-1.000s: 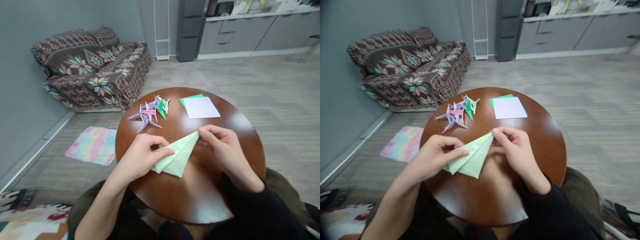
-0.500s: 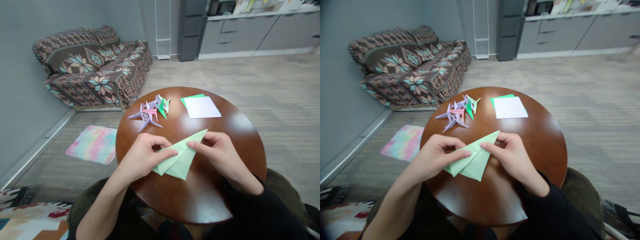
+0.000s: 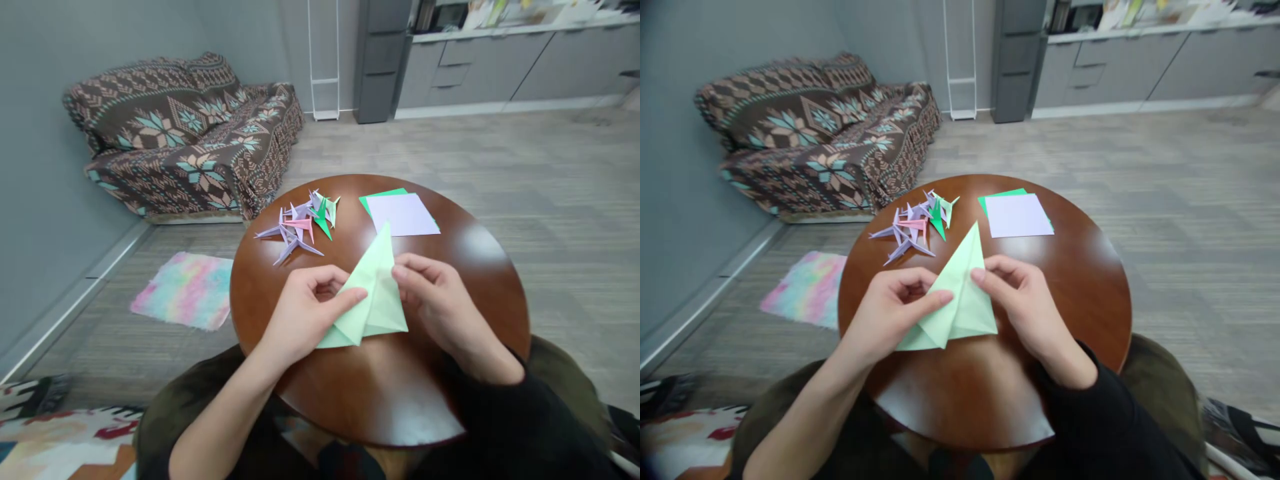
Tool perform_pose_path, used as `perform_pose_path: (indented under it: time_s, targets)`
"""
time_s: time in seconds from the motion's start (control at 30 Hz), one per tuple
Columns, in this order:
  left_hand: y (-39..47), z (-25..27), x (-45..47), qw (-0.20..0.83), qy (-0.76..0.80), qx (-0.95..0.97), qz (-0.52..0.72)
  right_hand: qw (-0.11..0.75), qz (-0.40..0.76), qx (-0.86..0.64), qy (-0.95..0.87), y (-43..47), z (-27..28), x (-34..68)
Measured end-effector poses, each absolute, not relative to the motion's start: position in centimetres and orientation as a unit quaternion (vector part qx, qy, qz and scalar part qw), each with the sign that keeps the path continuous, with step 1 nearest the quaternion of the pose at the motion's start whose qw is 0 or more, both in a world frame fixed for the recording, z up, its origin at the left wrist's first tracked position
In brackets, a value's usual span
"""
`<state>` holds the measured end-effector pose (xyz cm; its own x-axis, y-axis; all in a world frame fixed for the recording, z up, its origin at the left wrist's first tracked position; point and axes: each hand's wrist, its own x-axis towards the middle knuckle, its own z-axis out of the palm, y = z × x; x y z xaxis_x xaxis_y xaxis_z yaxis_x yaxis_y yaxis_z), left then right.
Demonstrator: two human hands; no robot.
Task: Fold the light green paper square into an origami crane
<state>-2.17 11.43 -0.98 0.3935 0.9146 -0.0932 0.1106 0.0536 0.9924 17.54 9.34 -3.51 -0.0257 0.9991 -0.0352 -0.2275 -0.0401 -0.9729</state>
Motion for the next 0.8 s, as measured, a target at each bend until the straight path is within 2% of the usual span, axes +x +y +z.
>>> perform_pose_path:
  time_s: [0.07,0.17,0.33,0.8]
  targets:
    - [11.3,-1.28,-1.75,0.606,0.415,0.574,0.363,0.48,0.602,-0.445,-0.458,9.12,-3.36,17.46]
    - [11.25,-1.36,-1.52,0.631,0.397,0.561,0.36,0.445,0.598,-0.461,-0.482,8.97,-3.11,17.42]
    - [11.55,-1.46,-1.56,0.603,0.409,0.572,0.377,0.388,0.625,-0.451,-0.506,8.89,-3.04,17.28]
    - [11.51,-2.04,-1.09,0.605,0.418,0.548,0.399,0.412,0.594,-0.483,-0.494,8.87,-3.02,17.27]
